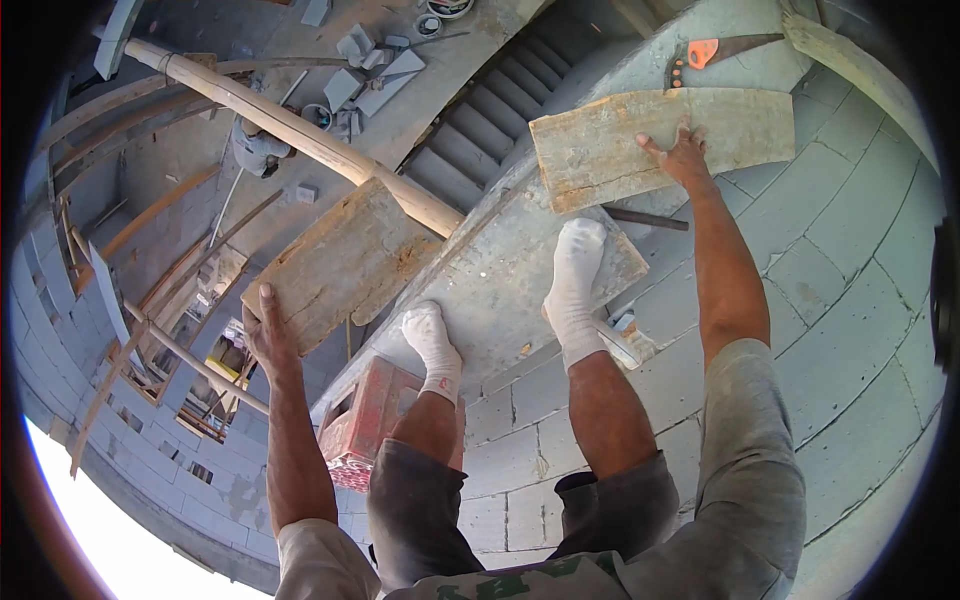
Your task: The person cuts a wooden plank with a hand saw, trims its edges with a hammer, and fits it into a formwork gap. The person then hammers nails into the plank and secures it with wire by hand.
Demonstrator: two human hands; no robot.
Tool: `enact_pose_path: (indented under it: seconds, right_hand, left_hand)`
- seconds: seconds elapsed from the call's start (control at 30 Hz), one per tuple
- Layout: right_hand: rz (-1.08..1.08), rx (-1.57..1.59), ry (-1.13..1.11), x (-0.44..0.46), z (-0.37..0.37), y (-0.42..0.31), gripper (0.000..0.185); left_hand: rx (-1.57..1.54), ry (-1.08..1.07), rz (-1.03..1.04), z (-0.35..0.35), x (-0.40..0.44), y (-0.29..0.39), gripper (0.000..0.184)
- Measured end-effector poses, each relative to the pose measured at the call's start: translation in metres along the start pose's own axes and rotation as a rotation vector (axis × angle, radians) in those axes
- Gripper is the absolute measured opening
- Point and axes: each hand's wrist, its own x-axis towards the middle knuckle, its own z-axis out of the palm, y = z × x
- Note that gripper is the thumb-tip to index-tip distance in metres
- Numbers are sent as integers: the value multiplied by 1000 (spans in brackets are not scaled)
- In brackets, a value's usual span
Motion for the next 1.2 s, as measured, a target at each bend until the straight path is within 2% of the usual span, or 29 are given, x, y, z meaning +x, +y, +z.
enact_pose_path:
  seconds: [0.07, 0.13, 0.23, 0.37, 0.47, 0.53, 0.63, 0.8, 0.87, 0.93, 1.0, 1.1, 1.2]
  right_hand:
    - [117, -104, -120, 3, -15, -29, 122]
    - [-213, 46, 146, -42, -8, -90, 110]
    - [-212, -126, 22, -101, 7, -156, 97]
    - [-265, -152, 14, -114, 24, -150, 83]
    - [-219, -129, 65, -141, 14, -131, 81]
    - [-279, -114, 138, -159, 14, -106, 81]
    - [-298, -155, -12, -220, -15, -92, 78]
    - [-190, -237, -273, -350, -91, -110, 61]
    - [-281, -242, -304, -396, -109, -116, 55]
    - [-462, -275, -337, -441, -134, -136, 48]
    - [-449, -229, -408, -463, -141, -139, 41]
    - [-475, -162, -441, -487, -145, -147, 32]
    - [-426, -200, -572, -519, -165, -187, 27]
  left_hand:
    - [-11, 18, 21, -15, 2, -22, 53]
    - [19, 41, 6, -29, -6, -36, 53]
    - [0, 18, -55, -40, -18, -42, 52]
    - [37, 22, 28, -60, -27, -51, 49]
    - [-59, 28, -32, -73, -34, -66, 46]
    - [-21, 52, -34, -87, -49, -62, 44]
    - [-55, 87, -43, -119, -68, -45, 43]
    - [-291, 189, -114, -198, -100, -13, 43]
    - [-219, 233, -121, -237, -109, -17, 44]
    - [-239, 276, -150, -276, -122, -21, 44]
    - [-242, 342, -190, -313, -136, -25, 45]
    - [-410, 394, -203, -346, -164, -49, 46]
    - [-412, 449, -259, -370, -200, -47, 47]
